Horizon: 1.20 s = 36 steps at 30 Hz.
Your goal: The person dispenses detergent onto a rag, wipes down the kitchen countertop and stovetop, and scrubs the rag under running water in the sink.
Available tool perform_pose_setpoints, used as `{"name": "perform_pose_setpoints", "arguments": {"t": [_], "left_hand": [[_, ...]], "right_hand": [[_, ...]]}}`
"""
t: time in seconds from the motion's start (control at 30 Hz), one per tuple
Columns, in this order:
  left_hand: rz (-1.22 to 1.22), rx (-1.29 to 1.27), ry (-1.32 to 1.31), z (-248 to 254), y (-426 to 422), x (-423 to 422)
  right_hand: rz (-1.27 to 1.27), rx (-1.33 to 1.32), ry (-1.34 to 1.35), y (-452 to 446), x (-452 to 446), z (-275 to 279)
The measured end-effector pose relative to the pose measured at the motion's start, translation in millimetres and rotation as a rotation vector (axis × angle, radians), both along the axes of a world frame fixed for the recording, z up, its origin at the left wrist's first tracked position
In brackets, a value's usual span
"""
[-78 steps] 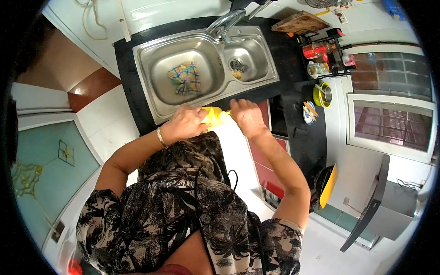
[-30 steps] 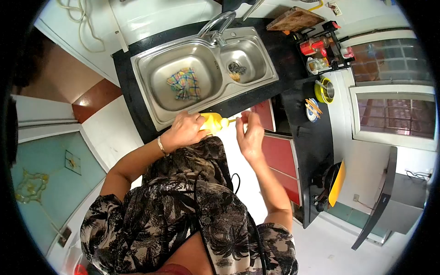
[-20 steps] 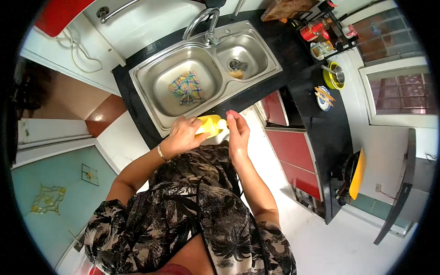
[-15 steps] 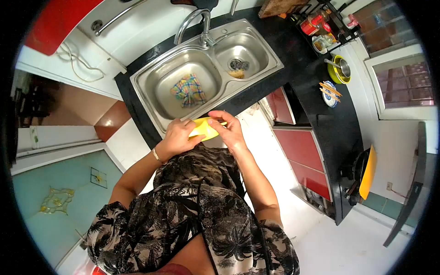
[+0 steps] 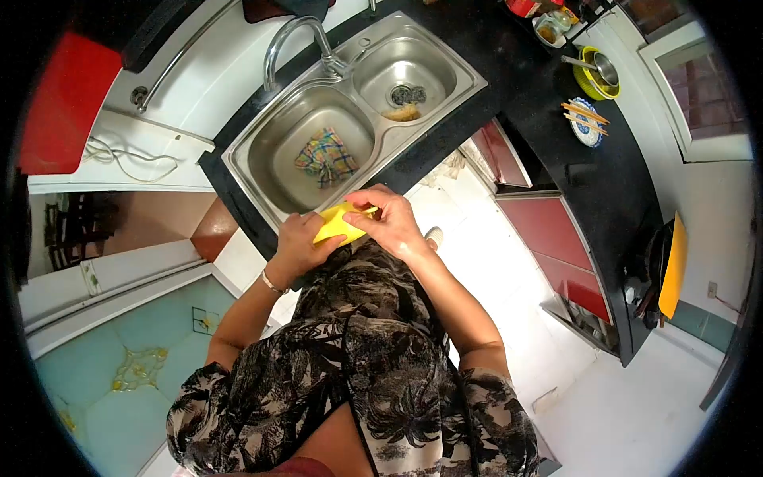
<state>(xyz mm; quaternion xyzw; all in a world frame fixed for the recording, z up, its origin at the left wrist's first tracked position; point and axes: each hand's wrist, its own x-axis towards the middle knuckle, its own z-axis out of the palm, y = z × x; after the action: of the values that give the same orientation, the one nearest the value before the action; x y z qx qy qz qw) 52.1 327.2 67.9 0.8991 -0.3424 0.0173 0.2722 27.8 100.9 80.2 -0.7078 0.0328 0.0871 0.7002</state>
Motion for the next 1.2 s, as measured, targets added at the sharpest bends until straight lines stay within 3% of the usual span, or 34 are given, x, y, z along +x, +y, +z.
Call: {"name": "perform_pose_setpoints", "arguments": {"t": [0.07, 0.3, 0.9, 1.2], "left_hand": [[-0.014, -0.019, -0.004, -2, -1, 2], [-0.021, -0.058, -0.021, 0, -3, 6], [-0.028, -0.062, -0.034, -4, -3, 7], [-0.02, -0.067, -0.065, -6, -6, 6]], "right_hand": [[0.026, -0.109, -0.005, -5, 3, -5], [-0.031, 0.053, 0.189, 3, 5, 1], [-0.106, 0.221, 0.199, 3, 4, -10], [-0.127, 0.135, 0.25, 3, 0, -10]]}}
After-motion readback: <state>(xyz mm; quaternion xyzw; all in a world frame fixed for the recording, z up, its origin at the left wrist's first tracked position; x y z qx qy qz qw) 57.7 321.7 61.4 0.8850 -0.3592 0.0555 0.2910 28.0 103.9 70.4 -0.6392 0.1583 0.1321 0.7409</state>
